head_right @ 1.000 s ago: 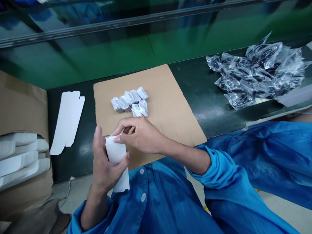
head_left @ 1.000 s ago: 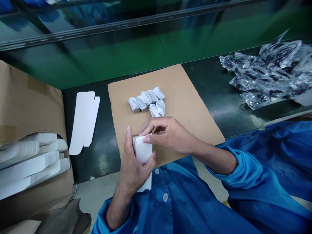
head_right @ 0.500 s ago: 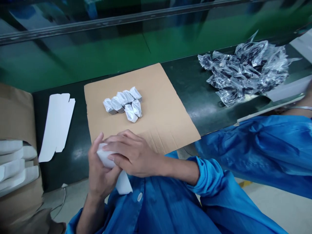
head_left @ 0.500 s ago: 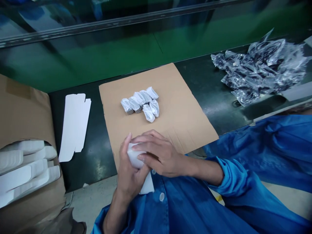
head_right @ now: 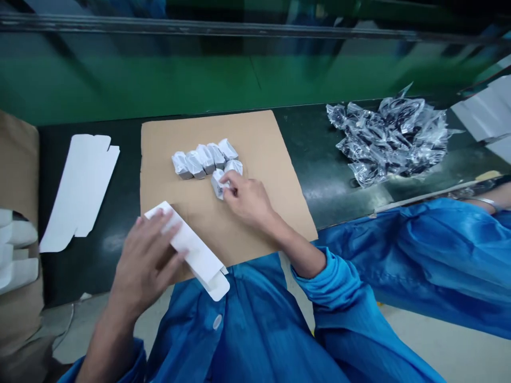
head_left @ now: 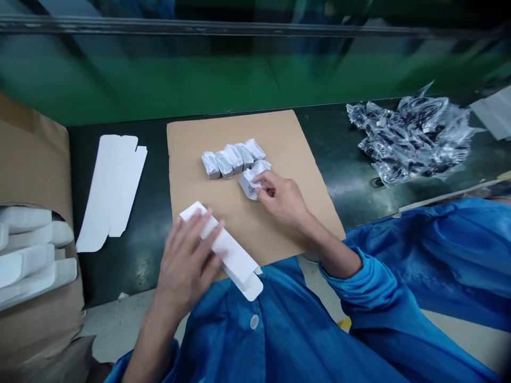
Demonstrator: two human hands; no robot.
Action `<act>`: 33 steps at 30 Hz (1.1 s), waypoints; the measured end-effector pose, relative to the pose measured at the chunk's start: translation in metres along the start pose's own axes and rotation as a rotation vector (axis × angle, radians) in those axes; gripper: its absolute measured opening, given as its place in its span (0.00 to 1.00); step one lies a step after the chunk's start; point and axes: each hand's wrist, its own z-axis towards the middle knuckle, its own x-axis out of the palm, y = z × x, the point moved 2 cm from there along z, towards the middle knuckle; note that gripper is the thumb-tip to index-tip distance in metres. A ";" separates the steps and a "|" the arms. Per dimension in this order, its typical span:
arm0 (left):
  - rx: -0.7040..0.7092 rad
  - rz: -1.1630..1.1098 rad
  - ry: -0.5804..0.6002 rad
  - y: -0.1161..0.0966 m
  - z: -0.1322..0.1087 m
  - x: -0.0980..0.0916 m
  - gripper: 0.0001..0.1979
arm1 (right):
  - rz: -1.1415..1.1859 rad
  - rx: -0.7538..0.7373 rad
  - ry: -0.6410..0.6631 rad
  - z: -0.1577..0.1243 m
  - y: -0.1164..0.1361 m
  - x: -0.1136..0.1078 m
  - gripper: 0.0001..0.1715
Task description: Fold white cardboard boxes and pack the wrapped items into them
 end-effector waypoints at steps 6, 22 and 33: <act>0.251 0.118 0.229 0.001 -0.005 0.007 0.30 | 0.129 0.080 0.040 -0.030 -0.031 -0.023 0.11; 0.308 0.241 0.505 0.000 0.030 0.004 0.32 | -0.099 -0.233 0.081 -0.062 -0.025 -0.037 0.20; 0.350 0.032 0.451 0.000 0.017 0.003 0.22 | -0.275 -0.443 0.455 -0.059 0.005 -0.015 0.16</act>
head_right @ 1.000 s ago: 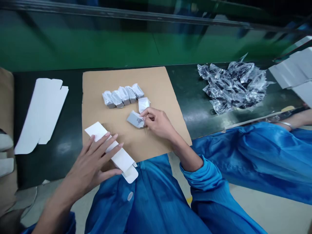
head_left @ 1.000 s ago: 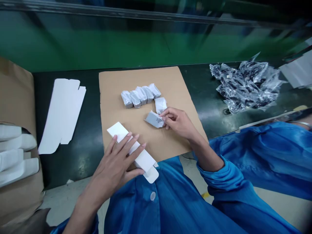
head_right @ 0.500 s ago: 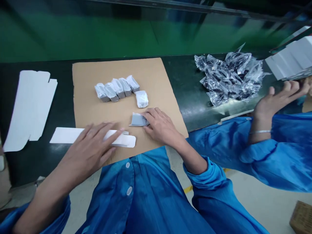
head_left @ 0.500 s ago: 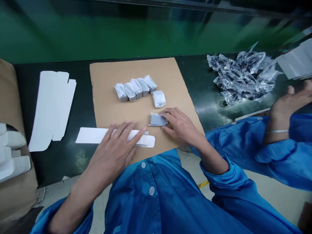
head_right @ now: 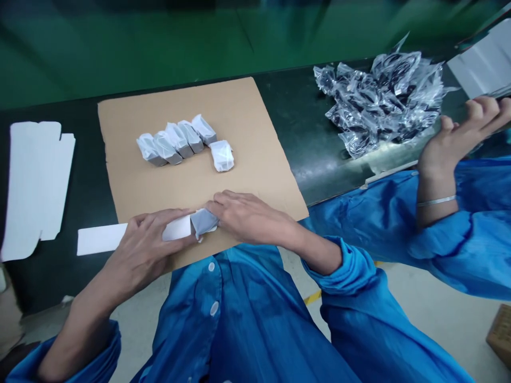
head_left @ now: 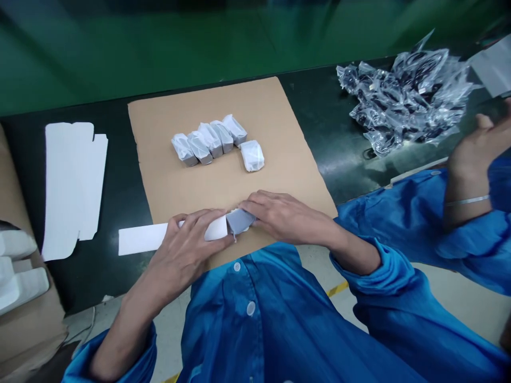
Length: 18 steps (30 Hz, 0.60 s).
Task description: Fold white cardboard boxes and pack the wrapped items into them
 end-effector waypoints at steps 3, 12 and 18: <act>-0.012 0.012 -0.006 -0.001 0.002 -0.001 0.23 | -0.208 0.012 -0.021 0.004 0.017 0.003 0.19; -0.137 0.085 -0.209 -0.001 0.001 0.007 0.25 | 0.323 0.164 -0.470 -0.001 0.029 0.029 0.38; -0.131 0.123 -0.404 -0.012 0.001 0.017 0.26 | 0.139 0.162 -0.320 -0.001 0.024 0.030 0.37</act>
